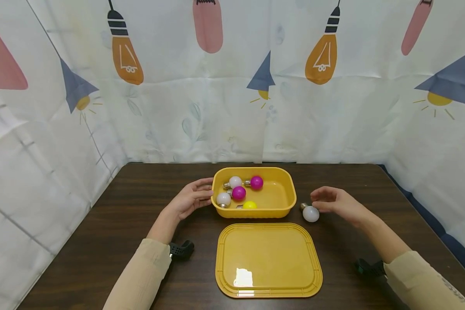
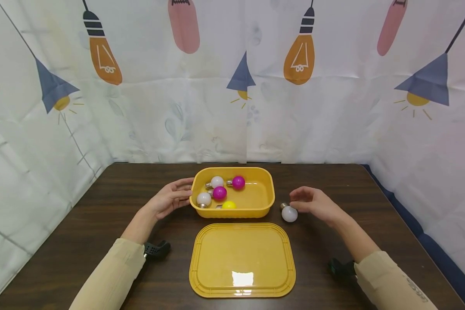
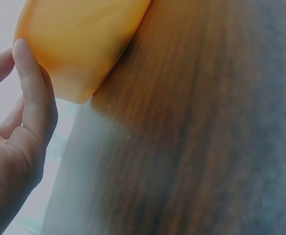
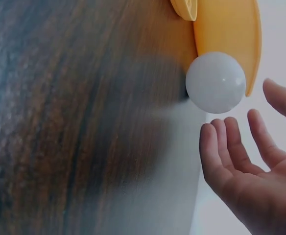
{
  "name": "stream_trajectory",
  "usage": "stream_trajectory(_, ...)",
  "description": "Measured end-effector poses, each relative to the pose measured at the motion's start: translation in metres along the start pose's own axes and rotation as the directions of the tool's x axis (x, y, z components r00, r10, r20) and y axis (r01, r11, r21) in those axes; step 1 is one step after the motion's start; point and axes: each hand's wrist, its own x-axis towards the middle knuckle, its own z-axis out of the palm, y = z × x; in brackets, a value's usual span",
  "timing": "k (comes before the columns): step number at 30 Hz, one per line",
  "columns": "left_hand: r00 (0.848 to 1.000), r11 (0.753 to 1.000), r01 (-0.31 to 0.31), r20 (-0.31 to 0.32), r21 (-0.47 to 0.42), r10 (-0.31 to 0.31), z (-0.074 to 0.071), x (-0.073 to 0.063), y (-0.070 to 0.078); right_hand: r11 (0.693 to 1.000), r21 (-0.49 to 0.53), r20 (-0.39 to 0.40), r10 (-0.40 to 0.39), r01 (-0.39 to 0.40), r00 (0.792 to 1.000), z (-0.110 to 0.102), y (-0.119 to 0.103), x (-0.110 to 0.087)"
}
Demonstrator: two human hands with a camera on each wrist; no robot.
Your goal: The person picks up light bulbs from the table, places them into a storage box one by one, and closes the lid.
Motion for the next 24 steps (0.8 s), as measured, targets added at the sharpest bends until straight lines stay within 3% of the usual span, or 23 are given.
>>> stream_trajectory(13, 1.000, 1.000, -0.001, -0.008, 0.005, 0.001, -0.002, 0.001, -0.003, 0.998, -0.066, 0.071, 0.014, -0.010, 0.997, 0.002, 0.006, -0.001)
stream_trajectory(24, 1.000, 1.000, -0.003, -0.004, 0.009, 0.003, 0.001, 0.000, 0.001, 0.996, -0.084, 0.067, 0.035, -0.029, 0.997, 0.006, 0.011, 0.000)
